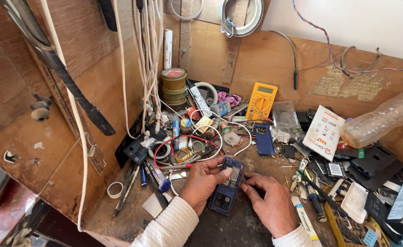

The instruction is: The person opens the back cover of a blue handheld multimeter, removes the battery and internal components, and uses a screwdriver to unscrew and adjust parts inside the casing. They handle small screws and components on a cluttered workbench and set the device down at the end.

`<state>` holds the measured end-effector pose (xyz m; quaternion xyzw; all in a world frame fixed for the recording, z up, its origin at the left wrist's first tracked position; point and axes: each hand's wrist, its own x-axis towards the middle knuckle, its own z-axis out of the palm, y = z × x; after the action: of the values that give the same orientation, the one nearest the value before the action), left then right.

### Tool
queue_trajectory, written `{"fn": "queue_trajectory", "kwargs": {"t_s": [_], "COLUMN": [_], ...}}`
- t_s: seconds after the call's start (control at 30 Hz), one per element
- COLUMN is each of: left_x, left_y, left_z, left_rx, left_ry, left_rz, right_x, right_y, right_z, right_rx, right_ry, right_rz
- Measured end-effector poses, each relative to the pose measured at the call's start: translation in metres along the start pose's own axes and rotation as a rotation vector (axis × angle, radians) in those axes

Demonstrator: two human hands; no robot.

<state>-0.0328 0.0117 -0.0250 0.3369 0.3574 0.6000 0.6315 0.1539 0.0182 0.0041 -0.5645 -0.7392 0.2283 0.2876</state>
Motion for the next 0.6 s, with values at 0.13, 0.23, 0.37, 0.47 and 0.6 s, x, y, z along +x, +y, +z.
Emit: {"fn": "queue_trajectory", "kwargs": {"t_s": [0.13,0.23,0.37,0.47,0.6], "left_x": [0.004,0.014,0.033,0.041,0.043], "left_y": [-0.005,-0.009,-0.014,-0.018,-0.022], "left_z": [-0.002,-0.006,-0.009,-0.011,-0.010], "left_rx": [0.018,0.035,0.091,0.138,0.163], "left_ry": [0.055,0.081,0.058,0.062,0.094], "left_rz": [-0.054,-0.072,-0.077,-0.141,-0.218], "right_x": [-0.002,-0.003,-0.002,-0.003,-0.010], "right_y": [-0.003,-0.003,0.002,0.007,0.022], "right_z": [-0.001,-0.001,0.000,-0.002,-0.017], "right_rx": [0.016,0.032,0.136,0.229,0.144], "right_ry": [0.012,0.029,-0.004,0.004,0.116], "right_rz": [0.000,-0.053,0.010,0.036,0.040]}}
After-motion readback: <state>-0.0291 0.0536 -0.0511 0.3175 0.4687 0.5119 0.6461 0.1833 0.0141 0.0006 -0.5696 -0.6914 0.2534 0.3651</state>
